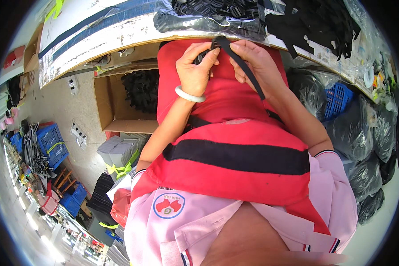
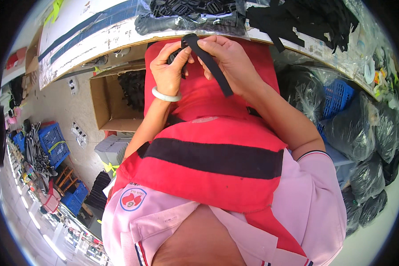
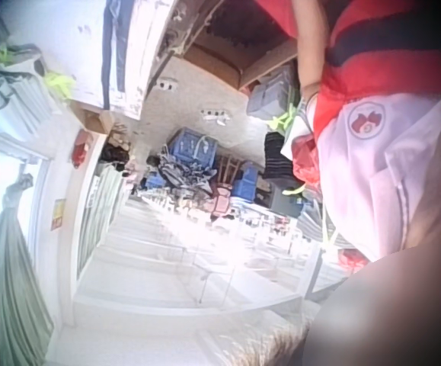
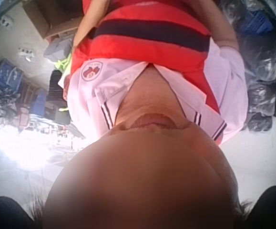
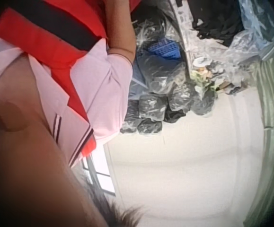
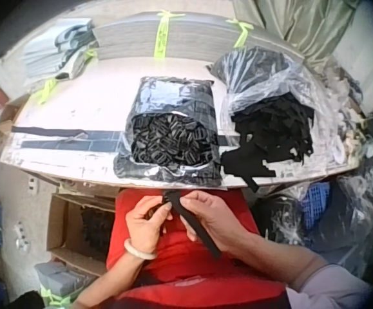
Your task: The recorder is assembling small plastic buckles and straps at a manufacturing workbench.
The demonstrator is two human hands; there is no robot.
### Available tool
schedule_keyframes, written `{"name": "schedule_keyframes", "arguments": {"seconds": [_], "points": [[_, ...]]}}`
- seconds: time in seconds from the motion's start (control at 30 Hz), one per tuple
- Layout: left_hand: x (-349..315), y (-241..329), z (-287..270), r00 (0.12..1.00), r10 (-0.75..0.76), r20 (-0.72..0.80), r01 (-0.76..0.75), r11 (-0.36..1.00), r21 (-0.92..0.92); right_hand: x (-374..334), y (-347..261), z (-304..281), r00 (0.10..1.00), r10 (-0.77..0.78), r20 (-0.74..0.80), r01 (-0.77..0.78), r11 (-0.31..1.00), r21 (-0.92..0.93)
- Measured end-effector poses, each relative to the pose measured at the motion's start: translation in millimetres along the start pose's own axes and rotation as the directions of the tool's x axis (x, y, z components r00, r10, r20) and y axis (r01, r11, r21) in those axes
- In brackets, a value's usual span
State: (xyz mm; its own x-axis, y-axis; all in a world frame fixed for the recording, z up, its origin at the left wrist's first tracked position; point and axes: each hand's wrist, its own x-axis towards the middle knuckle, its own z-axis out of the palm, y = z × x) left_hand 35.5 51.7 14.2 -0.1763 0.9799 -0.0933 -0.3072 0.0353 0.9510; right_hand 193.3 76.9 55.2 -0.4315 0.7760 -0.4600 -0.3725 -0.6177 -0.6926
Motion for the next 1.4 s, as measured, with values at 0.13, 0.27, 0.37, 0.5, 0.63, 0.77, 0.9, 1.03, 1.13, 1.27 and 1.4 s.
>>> {"name": "schedule_keyframes", "arguments": {"seconds": [0.13, 0.27, 0.37, 0.5, 0.63, 0.77, 0.9, 1.03, 1.13, 1.27, 1.4], "points": [[-1.9, -6.2, -4.6, 0.992, 0.12, 0.032, -0.124, 0.981, 0.147, 1.2, 2.4, -1.1, 1.0, 0.022, 0.011, -0.022, 0.999, -0.05], [6.4, -19.6, -18.8, 0.856, 0.442, 0.268, -0.514, 0.783, 0.35, 15.4, 8.1, -11.3, 0.997, -0.071, 0.012, 0.072, 0.993, -0.098], [-3.7, 4.4, -14.3, 0.974, -0.173, 0.146, 0.147, 0.973, 0.175, 19.6, 3.1, -27.2, 0.981, 0.1, 0.168, -0.087, 0.993, -0.083], [1.0, 6.1, -33.4, 0.812, -0.521, 0.261, 0.583, 0.746, -0.323, 18.4, 12.8, -15.6, 0.999, -0.016, 0.035, 0.023, 0.977, -0.211], [1.6, 0.7, -28.1, 0.833, -0.52, 0.19, 0.553, 0.78, -0.293, 16.3, 24.1, -14.8, 0.93, -0.349, 0.118, 0.352, 0.746, -0.565], [-2.0, 10.7, -19.0, 0.903, -0.41, 0.129, 0.429, 0.877, -0.217, -8.0, 2.3, 16.0, 0.765, -0.589, 0.261, 0.614, 0.542, -0.574], [-1.1, 7.8, -19.0, 0.938, -0.341, 0.065, 0.347, 0.928, -0.134, -1.1, -15.1, 6.8, 0.958, -0.265, 0.106, 0.27, 0.717, -0.643], [-5.1, 7.2, -22.0, 0.969, -0.243, 0.045, 0.246, 0.967, -0.069, -1.0, -6.9, -6.2, 0.998, 0.066, -0.007, -0.054, 0.751, -0.658], [-7.5, 8.6, -22.5, 0.98, -0.186, 0.074, 0.189, 0.981, -0.041, 0.4, -2.2, -5.2, 0.991, 0.13, -0.011, -0.112, 0.805, -0.582], [-7.6, 12.2, -23.3, 0.987, -0.077, 0.142, 0.079, 0.997, -0.004, 5.8, 9.1, -5.4, 1.0, -0.001, -0.005, -0.001, 0.893, -0.45], [-13.3, 20.7, -26.4, 0.983, -0.041, 0.178, 0.027, 0.996, 0.08, 7.6, 5.9, -8.6, 1.0, -0.002, -0.001, 0.002, 0.958, -0.287]]}}
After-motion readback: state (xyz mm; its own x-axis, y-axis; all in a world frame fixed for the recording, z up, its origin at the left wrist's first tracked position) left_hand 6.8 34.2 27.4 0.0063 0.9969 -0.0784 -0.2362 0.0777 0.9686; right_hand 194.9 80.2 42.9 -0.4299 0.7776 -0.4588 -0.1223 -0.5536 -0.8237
